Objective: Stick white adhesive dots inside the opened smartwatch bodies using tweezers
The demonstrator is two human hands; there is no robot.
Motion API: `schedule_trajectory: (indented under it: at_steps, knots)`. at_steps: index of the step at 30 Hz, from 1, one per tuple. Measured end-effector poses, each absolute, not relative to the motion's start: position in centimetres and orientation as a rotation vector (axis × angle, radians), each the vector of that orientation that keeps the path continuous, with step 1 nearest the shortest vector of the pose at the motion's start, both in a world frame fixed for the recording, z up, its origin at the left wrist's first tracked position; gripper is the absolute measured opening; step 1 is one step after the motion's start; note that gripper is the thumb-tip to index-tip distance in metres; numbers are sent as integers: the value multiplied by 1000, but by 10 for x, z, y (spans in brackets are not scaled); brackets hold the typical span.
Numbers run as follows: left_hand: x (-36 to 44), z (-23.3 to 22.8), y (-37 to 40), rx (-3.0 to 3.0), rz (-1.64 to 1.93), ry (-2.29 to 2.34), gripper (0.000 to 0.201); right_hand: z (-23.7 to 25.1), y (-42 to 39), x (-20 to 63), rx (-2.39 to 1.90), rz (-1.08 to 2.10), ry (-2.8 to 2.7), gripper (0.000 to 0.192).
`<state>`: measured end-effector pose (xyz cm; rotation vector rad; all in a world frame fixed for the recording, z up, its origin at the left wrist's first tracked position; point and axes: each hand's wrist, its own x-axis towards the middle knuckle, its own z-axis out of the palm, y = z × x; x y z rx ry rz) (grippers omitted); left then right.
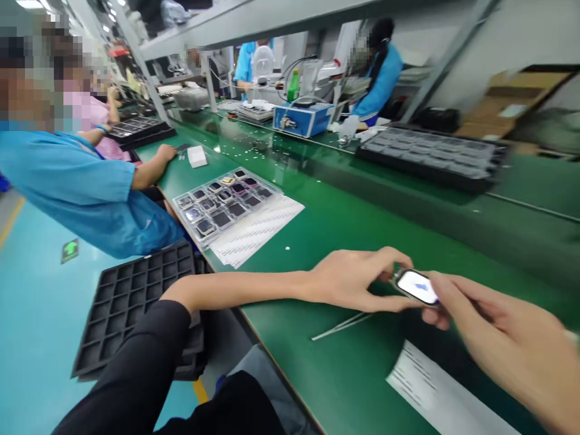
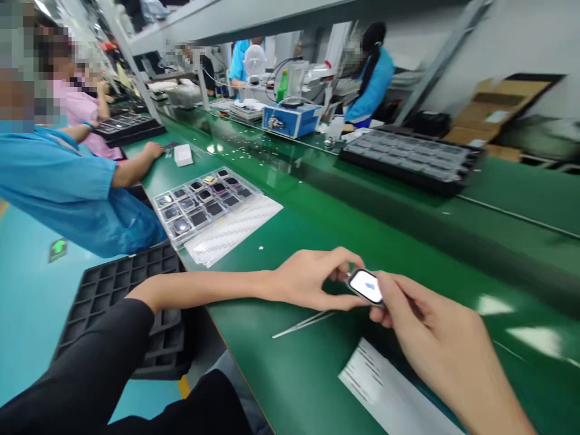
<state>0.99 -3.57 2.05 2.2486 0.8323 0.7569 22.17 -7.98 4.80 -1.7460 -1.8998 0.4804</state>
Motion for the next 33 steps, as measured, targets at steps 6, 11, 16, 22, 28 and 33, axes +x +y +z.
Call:
schedule_trajectory:
  at_steps: [6,11,16,22,28,33]
  knots:
    - [14,2,-29,2321,755,751,44,64,-87,201,-1763,618,-1891,82]
    - [15,-12,-27,2397,958,805,41,56,-87,208,-1667,724,-1903,74]
    - [15,-21,-23,2476,1155,695,44,61,-84,208,-1581,830,-1924,71]
    - [15,-19,-26,2537,1433,495,55,63,-88,209,-1583,847,-1846,76]
    - [15,-15,-30,2512,1504,530,45,61,-88,211,-1571,903,-1808,80]
    - [15,-15,-28,2523,1612,511,39,64,-88,208,-1527,838,-1906,69]
